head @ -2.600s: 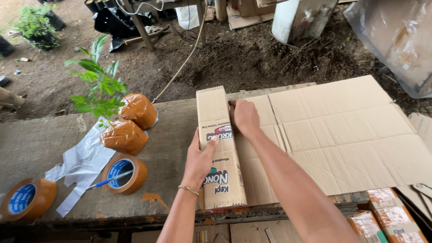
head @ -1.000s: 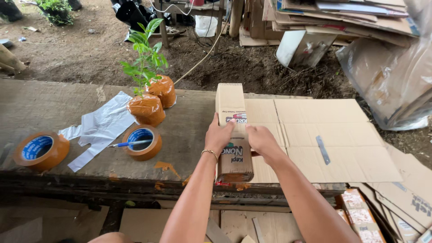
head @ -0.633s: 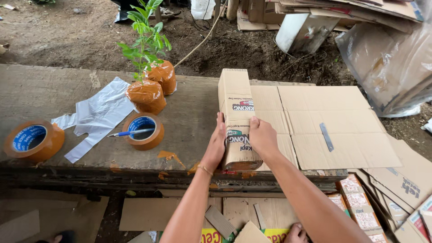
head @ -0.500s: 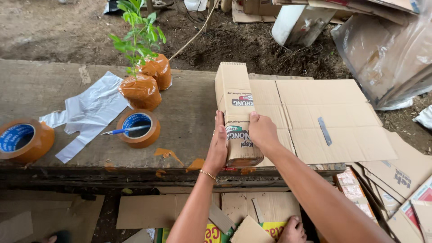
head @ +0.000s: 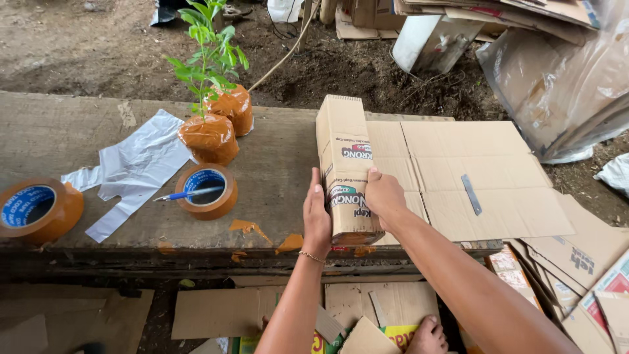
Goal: The person assembles a rectangular cardboard box on a wooden table. They fold the flaps, use a metal blade to crease and cut the cardboard, and secure the box with packing tape. The person handles the box, blade, and tape throughout the process.
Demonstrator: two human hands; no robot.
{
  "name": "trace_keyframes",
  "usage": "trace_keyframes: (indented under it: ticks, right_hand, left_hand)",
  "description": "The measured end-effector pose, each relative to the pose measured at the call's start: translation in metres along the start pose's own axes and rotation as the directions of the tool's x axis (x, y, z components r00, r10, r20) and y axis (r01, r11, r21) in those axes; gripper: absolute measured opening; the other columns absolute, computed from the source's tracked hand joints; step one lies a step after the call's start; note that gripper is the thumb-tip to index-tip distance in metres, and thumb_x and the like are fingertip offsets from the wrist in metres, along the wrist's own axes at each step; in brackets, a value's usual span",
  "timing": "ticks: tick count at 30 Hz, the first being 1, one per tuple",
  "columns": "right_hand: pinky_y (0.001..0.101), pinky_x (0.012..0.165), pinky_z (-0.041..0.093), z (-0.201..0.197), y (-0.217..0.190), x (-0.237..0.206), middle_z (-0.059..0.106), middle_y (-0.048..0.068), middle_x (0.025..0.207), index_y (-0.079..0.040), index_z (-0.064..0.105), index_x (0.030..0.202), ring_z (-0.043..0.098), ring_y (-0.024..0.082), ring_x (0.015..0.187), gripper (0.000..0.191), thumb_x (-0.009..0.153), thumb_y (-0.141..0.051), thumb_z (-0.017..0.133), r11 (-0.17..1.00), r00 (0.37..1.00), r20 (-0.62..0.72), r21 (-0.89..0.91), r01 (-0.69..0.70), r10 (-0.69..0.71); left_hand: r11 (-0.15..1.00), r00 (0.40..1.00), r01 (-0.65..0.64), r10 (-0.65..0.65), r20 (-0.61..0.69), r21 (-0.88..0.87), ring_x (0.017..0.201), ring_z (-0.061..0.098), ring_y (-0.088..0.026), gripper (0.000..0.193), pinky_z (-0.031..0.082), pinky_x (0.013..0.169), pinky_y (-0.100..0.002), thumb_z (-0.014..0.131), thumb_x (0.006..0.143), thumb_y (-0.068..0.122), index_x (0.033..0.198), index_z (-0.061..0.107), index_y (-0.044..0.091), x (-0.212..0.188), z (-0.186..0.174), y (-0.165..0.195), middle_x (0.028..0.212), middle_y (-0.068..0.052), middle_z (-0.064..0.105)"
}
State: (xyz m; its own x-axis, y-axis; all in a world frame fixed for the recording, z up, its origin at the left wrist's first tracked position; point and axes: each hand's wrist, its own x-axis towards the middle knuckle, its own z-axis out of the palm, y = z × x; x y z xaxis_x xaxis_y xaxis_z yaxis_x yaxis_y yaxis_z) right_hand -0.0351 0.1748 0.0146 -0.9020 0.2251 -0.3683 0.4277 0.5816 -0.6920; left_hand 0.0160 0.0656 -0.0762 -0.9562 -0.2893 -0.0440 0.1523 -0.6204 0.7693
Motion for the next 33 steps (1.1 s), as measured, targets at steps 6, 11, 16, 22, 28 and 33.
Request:
trace_keyframes:
  ticks: [6, 11, 16, 22, 28, 33]
  right_hand:
    - [0.0449, 0.087, 0.053, -0.003, 0.016, 0.017, 0.071, 0.02, 0.115, 0.007, 0.068, 0.116, 0.068, 0.027, 0.099, 0.057, 0.107, -0.042, 0.039, 0.976, 0.996, 0.083, 0.217, -0.003, -0.016]
    - [0.0385, 0.083, 0.053, -0.011, 0.031, 0.031, 0.074, 0.015, 0.111, 0.007, 0.069, 0.118, 0.066, 0.02, 0.094, 0.056, 0.108, -0.041, 0.04, 0.915, 0.987, 0.146, 0.404, -0.001, -0.063]
    - [0.0441, 0.085, 0.057, -0.026, 0.054, 0.044, 0.071, 0.019, 0.117, 0.0, 0.06, 0.128, 0.07, 0.026, 0.095, 0.052, 0.107, -0.042, 0.036, 0.788, 0.937, 0.338, 0.551, -0.274, 0.09]
    - [0.0459, 0.092, 0.053, -0.033, 0.084, 0.087, 0.073, 0.026, 0.112, 0.001, 0.068, 0.125, 0.069, 0.039, 0.102, 0.059, 0.11, -0.048, 0.037, 0.97, 0.953, 0.189, 0.108, 0.218, -0.235]
    - [0.0577, 0.081, 0.049, -0.043, 0.105, 0.107, 0.069, 0.033, 0.094, 0.002, 0.06, 0.113, 0.065, 0.053, 0.094, 0.047, 0.105, -0.042, 0.046, 0.838, 0.848, -0.063, -0.213, 0.503, -0.526]
    - [0.0621, 0.075, 0.048, -0.043, 0.118, 0.111, 0.067, 0.035, 0.084, 0.002, 0.055, 0.102, 0.063, 0.056, 0.082, 0.041, 0.106, -0.038, 0.046, 0.836, 0.828, -0.151, -0.213, 0.506, -0.54]
  left_hand:
    - [0.999, 0.982, -0.024, 0.031, -0.187, 0.044, 0.138, 0.051, -0.019, 0.058, 0.046, 0.107, -0.03, 0.047, 0.101, 0.006, 0.157, 0.034, 0.003, 0.012, -0.002, -0.016, 0.162, -0.012, 0.04]
    - [0.98, 0.974, 0.053, -0.008, -0.227, 0.191, 0.141, 0.048, -0.017, 0.06, 0.043, 0.111, -0.029, 0.056, 0.101, 0.009, 0.156, 0.035, 0.0, 0.011, 0.011, -0.005, 0.162, -0.014, 0.042]
    - [0.885, 0.882, 0.463, -0.455, -0.121, 0.049, 0.113, 0.064, -0.023, 0.057, 0.055, 0.094, -0.038, 0.062, 0.099, 0.023, 0.146, 0.045, -0.003, 0.0, 0.029, 0.023, 0.138, -0.019, 0.061]
    - [0.941, 0.942, 0.337, -0.337, -0.011, 0.02, 0.104, 0.068, -0.017, 0.052, 0.058, 0.087, -0.035, 0.053, 0.101, 0.037, 0.144, 0.049, 0.007, -0.019, 0.059, 0.01, 0.125, -0.01, 0.066]
    - [0.912, 0.987, 0.162, -0.143, -0.079, 0.377, 0.12, 0.062, -0.015, 0.064, 0.051, 0.099, -0.032, 0.056, 0.099, 0.036, 0.155, 0.039, 0.009, -0.016, 0.083, -0.001, 0.139, -0.009, 0.063]
    - [0.736, 0.98, 0.152, -0.023, -0.2, 0.66, 0.122, 0.064, -0.019, 0.073, 0.048, 0.103, -0.033, 0.064, 0.096, 0.036, 0.155, 0.036, 0.003, -0.018, 0.107, -0.002, 0.136, -0.016, 0.067]
